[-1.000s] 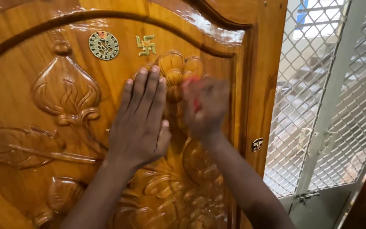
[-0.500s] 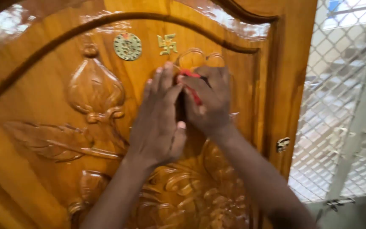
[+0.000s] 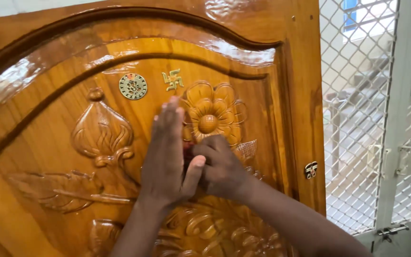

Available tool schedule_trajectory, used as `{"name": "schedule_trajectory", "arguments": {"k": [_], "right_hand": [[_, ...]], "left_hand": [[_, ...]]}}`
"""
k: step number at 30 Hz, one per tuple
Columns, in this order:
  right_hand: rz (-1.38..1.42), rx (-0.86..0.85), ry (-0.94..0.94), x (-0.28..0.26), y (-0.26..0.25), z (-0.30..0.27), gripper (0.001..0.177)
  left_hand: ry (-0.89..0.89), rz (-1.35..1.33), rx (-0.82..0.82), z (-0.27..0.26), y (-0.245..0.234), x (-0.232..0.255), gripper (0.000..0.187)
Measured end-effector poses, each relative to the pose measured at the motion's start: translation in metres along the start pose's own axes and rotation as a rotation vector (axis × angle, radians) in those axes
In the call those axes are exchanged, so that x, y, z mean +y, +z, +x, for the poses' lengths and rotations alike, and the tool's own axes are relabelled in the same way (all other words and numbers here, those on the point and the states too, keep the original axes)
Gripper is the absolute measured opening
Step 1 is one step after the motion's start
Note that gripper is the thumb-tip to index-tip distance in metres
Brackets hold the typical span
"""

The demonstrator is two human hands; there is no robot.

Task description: Cleaning a carved wooden door with a cloth and cleaning spray.

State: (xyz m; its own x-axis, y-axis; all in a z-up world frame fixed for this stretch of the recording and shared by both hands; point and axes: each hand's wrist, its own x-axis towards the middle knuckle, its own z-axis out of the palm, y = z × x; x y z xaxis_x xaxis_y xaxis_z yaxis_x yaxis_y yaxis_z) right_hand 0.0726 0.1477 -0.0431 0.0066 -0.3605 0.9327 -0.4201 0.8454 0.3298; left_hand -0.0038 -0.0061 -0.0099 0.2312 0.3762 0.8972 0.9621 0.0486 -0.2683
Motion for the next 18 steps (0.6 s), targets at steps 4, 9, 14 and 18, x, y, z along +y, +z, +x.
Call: {"name": "schedule_trajectory", "arguments": {"k": [4,9,14,18], "right_hand": [[-0.129,0.058,-0.153,0.018,0.004,0.0,0.016],[-0.259,0.12,-0.146,0.034,-0.004,0.062,0.022],[-0.241,0.348,0.305,0.069,-0.013,0.034,0.012],[-0.439,0.475,0.337,0.072,0.0,-0.029,0.015]], "left_hand": [[0.016,0.161,-0.081,0.003,-0.002,0.003,0.08],[0.0,-0.019,0.057,0.005,0.0,0.004,0.081],[-0.032,0.129,-0.086,0.005,-0.003,0.006,0.072],[-0.03,0.147,-0.088,0.003,-0.002,0.004,0.069]]}}
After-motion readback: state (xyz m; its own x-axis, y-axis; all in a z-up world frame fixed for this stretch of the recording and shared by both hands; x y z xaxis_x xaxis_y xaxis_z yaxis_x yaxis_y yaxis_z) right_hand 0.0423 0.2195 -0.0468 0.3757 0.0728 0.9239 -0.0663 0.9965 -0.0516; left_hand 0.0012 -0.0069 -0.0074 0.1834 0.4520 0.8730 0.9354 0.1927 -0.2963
